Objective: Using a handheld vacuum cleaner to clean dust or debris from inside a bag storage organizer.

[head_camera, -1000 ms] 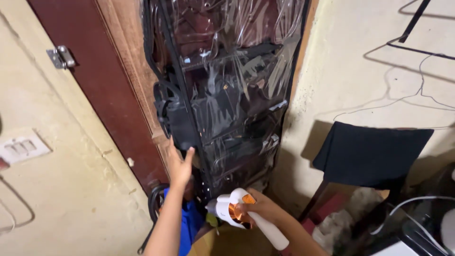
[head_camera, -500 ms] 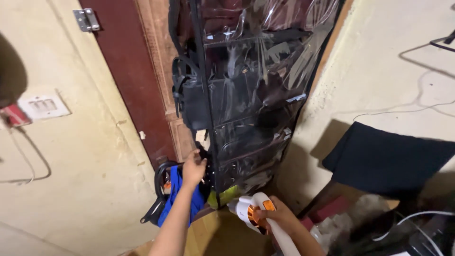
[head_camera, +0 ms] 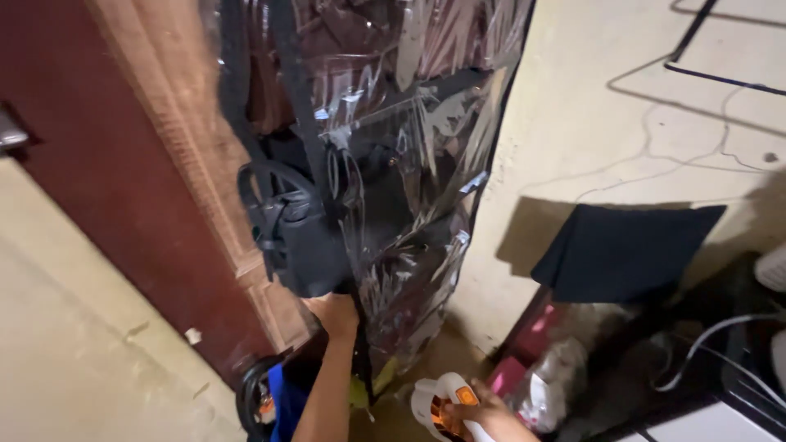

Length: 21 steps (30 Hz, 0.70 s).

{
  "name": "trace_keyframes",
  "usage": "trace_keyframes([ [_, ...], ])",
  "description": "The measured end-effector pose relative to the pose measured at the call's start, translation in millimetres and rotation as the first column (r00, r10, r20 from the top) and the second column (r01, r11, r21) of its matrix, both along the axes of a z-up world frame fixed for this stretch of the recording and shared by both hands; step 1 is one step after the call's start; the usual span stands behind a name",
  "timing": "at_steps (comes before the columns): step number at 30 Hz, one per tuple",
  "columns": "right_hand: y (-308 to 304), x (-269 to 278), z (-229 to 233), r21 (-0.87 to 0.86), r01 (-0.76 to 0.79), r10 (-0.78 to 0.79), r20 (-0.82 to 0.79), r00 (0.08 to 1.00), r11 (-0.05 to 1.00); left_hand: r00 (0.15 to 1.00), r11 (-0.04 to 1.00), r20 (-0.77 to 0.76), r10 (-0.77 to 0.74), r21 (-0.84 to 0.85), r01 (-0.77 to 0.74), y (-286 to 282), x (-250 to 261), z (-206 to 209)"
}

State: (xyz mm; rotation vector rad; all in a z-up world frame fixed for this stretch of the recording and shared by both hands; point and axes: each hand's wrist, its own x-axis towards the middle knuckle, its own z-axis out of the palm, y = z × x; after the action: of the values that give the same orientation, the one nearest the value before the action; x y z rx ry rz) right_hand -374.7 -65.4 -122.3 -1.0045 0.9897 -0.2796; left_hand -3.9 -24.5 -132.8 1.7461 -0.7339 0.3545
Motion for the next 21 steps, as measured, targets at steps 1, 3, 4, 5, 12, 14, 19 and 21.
trace_keyframes([
  [1, 4, 3, 4, -0.047, 0.003, -0.005, -0.048, 0.999, 0.999, 0.995, 1.000, 0.103, 0.005, -0.028, -0.002, -4, 5, -5],
  [3, 15, 12, 27, -0.055, 0.000, -0.001, -0.021, 1.000, 0.998, 0.980, 0.998, 0.197, 0.001, -0.056, 0.010, -10, 13, -16],
  [4, 20, 16, 38, -0.066, -0.022, 0.022, 0.010, 1.000, 0.998, 0.956, 0.996, 0.294, 0.021, -0.088, 0.005, -10, 15, -22],
  [5, 21, 25, 36, -0.062, -0.015, 0.015, 0.002, 1.000, 0.998, 0.958, 0.996, 0.286, 0.013, -0.085, 0.012, -9, 15, -27],
  [12, 40, 117, 52, -0.198, 0.137, -0.103, 0.173, 0.980, 0.971, 0.968, 0.987, 0.250, -0.024, -0.149, 0.063, 40, -23, -16],
  [14, 33, 160, 32, -0.377, 0.094, -0.001, 0.241, 0.971, 0.921, 0.994, 0.949, 0.016, -0.111, -0.296, 0.111, 41, -19, -21],
  [19, 49, 230, 34, -0.530, 0.333, -0.407, -0.027, 0.913, 0.780, 0.884, 0.992, 0.465, -0.048, -0.078, 0.095, 75, -22, 1],
  [21, 51, 238, 27, -0.538, 0.378, -0.447, 0.004, 0.895, 0.753, 0.857, 0.991, 0.515, -0.017, -0.107, 0.084, 85, -21, 7],
])
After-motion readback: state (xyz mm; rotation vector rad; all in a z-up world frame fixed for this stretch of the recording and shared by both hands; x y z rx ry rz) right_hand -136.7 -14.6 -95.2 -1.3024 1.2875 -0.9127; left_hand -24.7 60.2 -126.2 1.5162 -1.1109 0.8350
